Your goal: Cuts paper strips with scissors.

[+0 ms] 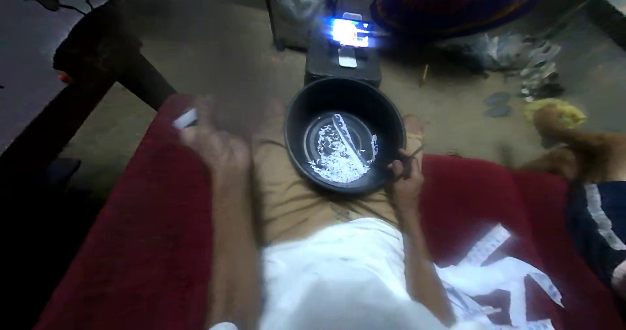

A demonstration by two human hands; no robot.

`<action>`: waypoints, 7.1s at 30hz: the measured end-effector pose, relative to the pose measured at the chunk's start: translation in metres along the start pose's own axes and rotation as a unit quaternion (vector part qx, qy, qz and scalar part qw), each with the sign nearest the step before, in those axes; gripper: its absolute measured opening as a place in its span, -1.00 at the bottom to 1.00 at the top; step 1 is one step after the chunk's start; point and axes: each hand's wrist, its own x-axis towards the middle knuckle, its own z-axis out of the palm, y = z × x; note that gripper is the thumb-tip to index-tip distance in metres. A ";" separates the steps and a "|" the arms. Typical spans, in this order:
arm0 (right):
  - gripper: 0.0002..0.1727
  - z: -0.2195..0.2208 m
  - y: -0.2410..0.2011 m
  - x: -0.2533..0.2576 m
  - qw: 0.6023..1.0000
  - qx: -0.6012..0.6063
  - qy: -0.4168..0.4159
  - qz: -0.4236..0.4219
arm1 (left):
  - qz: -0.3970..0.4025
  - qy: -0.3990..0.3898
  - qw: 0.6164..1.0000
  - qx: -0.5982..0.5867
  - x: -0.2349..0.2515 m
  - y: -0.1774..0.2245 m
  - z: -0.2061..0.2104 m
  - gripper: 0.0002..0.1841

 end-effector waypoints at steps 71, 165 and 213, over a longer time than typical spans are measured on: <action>-0.63 0.020 -0.092 -0.022 0.938 0.078 -0.338 -0.007 | -0.124 -0.244 0.953 0.133 -0.172 -0.047 0.029 -0.84; -0.51 0.022 -0.084 -0.025 0.925 0.094 -0.369 0.012 | -0.160 -0.235 0.948 0.140 -0.175 -0.053 0.027 -0.86; -0.46 0.020 -0.081 -0.020 0.942 0.050 -0.333 -0.002 | -0.110 -0.217 0.960 0.137 -0.163 -0.062 0.022 -0.85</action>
